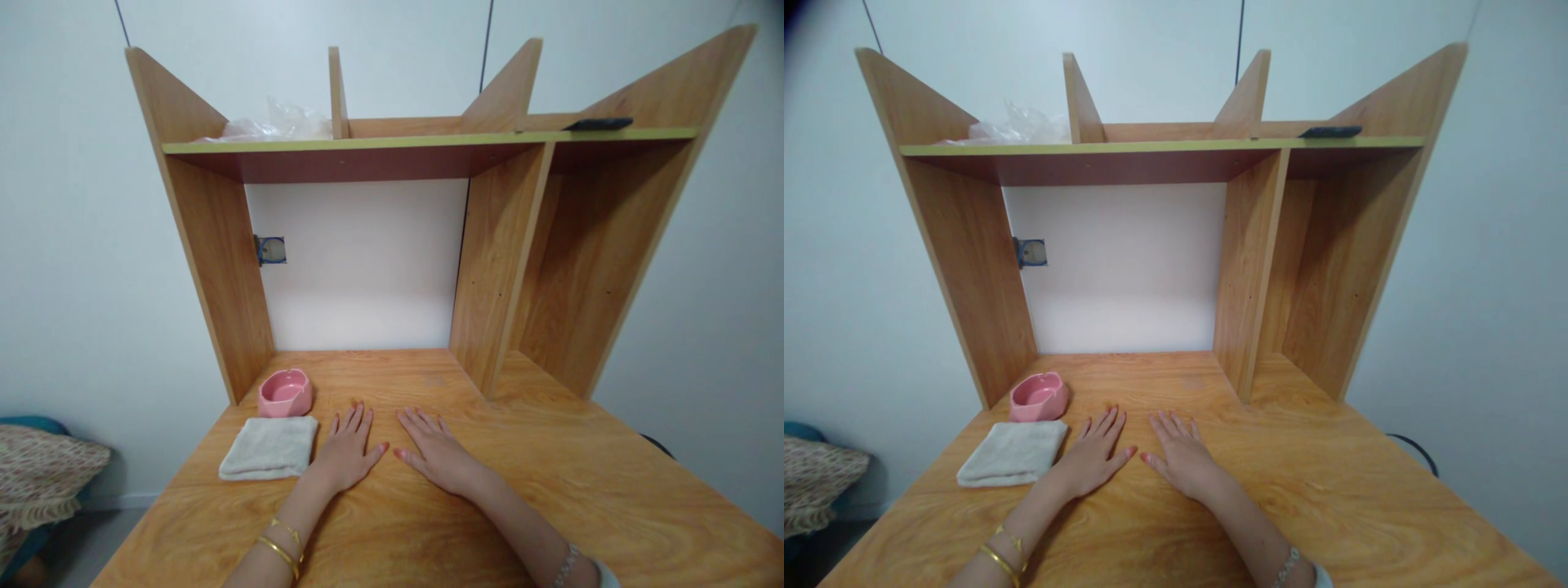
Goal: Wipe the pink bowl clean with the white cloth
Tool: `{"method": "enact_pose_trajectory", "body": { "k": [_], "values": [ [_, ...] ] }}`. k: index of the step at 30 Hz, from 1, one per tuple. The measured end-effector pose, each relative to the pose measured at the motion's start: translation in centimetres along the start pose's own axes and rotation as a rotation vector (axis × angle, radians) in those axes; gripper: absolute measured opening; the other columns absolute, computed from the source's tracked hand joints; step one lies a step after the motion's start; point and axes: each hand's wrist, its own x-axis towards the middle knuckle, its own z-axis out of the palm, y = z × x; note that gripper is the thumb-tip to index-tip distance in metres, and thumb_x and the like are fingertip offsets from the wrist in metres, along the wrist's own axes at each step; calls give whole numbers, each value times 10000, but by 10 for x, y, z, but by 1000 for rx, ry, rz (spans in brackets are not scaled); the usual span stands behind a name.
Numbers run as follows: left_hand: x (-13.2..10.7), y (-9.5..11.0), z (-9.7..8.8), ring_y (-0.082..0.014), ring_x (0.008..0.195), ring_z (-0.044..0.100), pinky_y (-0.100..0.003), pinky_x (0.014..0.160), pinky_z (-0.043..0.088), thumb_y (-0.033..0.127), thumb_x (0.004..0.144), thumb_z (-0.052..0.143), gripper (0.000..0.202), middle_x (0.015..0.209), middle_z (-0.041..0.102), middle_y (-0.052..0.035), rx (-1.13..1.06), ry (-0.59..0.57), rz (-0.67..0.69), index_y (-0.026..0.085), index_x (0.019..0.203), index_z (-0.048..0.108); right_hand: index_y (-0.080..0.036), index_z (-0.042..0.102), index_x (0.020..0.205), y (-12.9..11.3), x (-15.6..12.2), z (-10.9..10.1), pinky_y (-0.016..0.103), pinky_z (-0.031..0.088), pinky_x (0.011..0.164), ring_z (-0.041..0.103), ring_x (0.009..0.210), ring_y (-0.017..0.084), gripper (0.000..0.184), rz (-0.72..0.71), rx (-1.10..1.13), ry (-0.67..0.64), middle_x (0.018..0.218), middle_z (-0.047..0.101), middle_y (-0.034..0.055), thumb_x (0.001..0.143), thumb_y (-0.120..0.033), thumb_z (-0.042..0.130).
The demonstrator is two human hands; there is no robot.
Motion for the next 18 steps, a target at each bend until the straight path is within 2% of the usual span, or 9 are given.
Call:
{"method": "enact_pose_trajectory", "body": {
  "k": [9, 18],
  "values": [
    [0, 0, 1, -249, 1316, 91, -453, 1048, 115, 557, 834, 155, 707, 1426, 137, -137, 21, 17, -5, 91, 1364, 191, -153, 265, 1359, -2, -1, 0, 473, 88, 1041, 130, 1307, 279, 705, 1, -24, 11, 1436, 167, 106, 821, -602, 191],
    [0, 0, 1, -247, 1316, 99, -461, 1044, 117, 556, 834, 149, 707, 1427, 139, -139, 17, 14, 1, 88, 1364, 190, -156, 258, 1361, -2, -1, 1, 469, 92, 1041, 135, 1307, 274, 701, 1, -42, 12, 1434, 173, 109, 823, -600, 189]
  ]
}}
